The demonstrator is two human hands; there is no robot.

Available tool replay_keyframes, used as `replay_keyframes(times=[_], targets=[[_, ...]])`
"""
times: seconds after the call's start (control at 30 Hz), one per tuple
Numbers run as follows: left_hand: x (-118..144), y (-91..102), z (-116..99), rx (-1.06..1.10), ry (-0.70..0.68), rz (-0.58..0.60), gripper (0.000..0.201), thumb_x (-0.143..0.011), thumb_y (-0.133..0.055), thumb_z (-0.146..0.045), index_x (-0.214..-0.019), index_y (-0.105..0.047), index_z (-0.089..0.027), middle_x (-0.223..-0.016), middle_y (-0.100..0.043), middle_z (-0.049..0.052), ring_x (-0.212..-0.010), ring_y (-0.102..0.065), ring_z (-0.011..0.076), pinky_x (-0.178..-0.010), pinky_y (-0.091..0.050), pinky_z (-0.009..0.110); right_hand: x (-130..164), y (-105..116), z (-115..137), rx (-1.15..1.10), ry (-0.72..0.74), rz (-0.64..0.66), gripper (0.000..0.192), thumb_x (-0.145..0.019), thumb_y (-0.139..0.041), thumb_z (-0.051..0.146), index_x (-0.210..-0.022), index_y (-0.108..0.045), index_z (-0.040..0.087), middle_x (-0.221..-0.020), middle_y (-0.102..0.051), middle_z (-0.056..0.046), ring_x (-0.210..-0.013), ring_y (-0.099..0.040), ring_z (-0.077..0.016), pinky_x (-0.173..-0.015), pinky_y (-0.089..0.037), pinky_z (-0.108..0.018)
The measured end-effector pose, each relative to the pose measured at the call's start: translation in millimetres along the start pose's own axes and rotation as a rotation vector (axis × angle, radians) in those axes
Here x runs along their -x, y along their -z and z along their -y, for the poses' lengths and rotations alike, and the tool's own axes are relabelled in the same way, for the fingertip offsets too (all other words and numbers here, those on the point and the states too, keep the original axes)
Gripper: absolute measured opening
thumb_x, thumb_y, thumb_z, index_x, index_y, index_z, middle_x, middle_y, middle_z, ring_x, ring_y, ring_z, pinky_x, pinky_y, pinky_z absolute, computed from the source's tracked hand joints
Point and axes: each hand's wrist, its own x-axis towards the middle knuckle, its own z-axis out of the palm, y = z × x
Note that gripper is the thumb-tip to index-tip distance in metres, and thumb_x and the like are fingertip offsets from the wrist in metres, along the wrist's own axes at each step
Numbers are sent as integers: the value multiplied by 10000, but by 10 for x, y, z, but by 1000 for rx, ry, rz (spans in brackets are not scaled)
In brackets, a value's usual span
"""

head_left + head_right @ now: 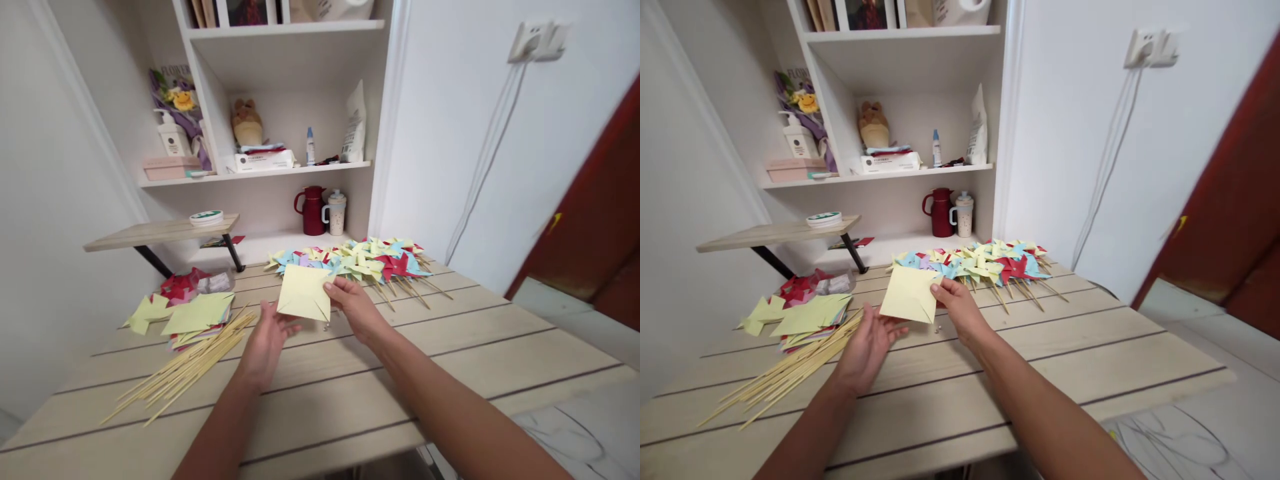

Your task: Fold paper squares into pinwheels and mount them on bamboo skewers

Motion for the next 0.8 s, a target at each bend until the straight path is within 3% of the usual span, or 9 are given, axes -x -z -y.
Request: replay_keyframes(times=[0.1, 0.3, 0.5, 0.63, 0.8], targets=[[-8, 14, -91, 82, 0, 21, 626, -907, -415, -653, -1237, -644, -173, -1301, -639, 143, -1201, -561, 275, -964, -444, 394, 9, 55, 70, 77, 9, 41, 330, -742, -722, 501, -696, -620, 191, -654, -605, 15, -607, -501, -131, -627, -402, -269], [34, -18, -139, 104, 39, 130, 679, -871, -480, -661, -1259, -632, -125, -1243, -666, 182, -1215, -569, 320, -1032, -421, 440, 16, 121, 78, 309, 92, 87, 293, -794, -647, 466, -684, -614, 196, -616, -524, 34, -585, -421, -124, -577, -322, -253], [68, -28, -31, 49, 116, 114, 417, -882, -637, -391, -1195, -671, -117, -1192, -705, 157, -1195, -599, 312, -1038, -435, 433, 15, 91, -13, 469, 159, 173, 238, -840, -594, 408, -737, -666, 206, -634, -555, 21, -599, -457, -136, -568, -348, -256], [38, -21, 92, 33, 194, 13, 364, -829, -712, -252, -1170, -675, -129, -1187, -709, 154, -1154, -633, 301, -1025, -464, 437, 28, 47, -65, 523, 210, 186, 209, -860, -579, 396, -857, -695, 221, -678, -577, 13, -639, -501, -154, -599, -392, -272], [-22, 56, 58, 219, 131, -223, 399, -847, -682, -206, -1239, -613, -172, -1276, -664, 147, -1102, -667, 274, -957, -529, 436, 68, 19, -68, 586, 383, -52, 383, -897, -556, 351, -1270, -573, 267, -789, -587, -2, -700, -546, -181, -699, -447, -327]])
